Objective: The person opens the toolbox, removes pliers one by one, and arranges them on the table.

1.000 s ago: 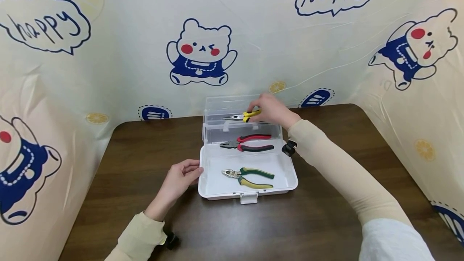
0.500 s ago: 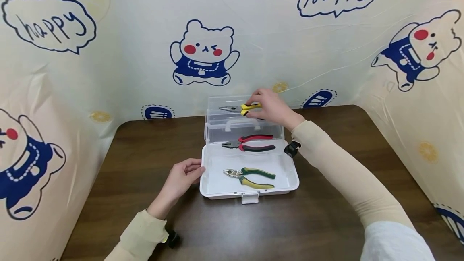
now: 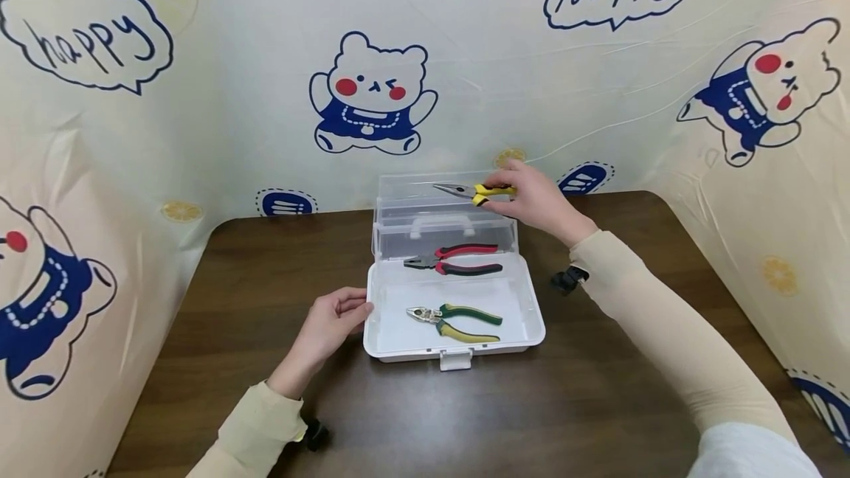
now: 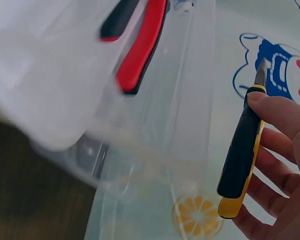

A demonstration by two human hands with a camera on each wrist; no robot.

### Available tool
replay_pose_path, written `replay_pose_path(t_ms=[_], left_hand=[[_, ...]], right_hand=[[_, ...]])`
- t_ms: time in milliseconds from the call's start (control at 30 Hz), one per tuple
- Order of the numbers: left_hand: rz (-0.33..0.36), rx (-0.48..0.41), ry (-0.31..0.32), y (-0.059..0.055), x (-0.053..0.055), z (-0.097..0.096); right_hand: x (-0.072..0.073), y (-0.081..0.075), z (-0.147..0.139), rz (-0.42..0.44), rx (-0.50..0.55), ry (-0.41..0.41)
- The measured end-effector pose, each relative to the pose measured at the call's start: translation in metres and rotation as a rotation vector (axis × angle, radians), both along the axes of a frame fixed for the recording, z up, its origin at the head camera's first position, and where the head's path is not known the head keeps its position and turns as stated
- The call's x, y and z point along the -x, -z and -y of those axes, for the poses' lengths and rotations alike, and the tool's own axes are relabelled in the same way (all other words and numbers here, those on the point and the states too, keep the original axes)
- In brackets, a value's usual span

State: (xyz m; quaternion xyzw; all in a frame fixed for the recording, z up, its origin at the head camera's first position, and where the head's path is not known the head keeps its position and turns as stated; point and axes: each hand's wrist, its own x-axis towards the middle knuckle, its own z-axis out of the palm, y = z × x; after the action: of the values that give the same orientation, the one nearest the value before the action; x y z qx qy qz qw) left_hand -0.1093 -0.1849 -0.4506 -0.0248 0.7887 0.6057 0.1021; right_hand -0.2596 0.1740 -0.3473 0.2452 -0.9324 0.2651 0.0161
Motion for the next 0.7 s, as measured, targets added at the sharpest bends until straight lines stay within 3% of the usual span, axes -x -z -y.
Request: replay_pose_path(t_ms=[367,700], left_hand=[[0.009,0.0,-0.002,-0.002,0.0,-0.001],[0.006,-0.012,0.0,-0.001,-0.001,0.0]], right_hand=[[-0.02,0.02,-0.068,-0.015,0.001,0.141],[-0.045,0.055,-0.144,-0.027,-0.028,0.288]])
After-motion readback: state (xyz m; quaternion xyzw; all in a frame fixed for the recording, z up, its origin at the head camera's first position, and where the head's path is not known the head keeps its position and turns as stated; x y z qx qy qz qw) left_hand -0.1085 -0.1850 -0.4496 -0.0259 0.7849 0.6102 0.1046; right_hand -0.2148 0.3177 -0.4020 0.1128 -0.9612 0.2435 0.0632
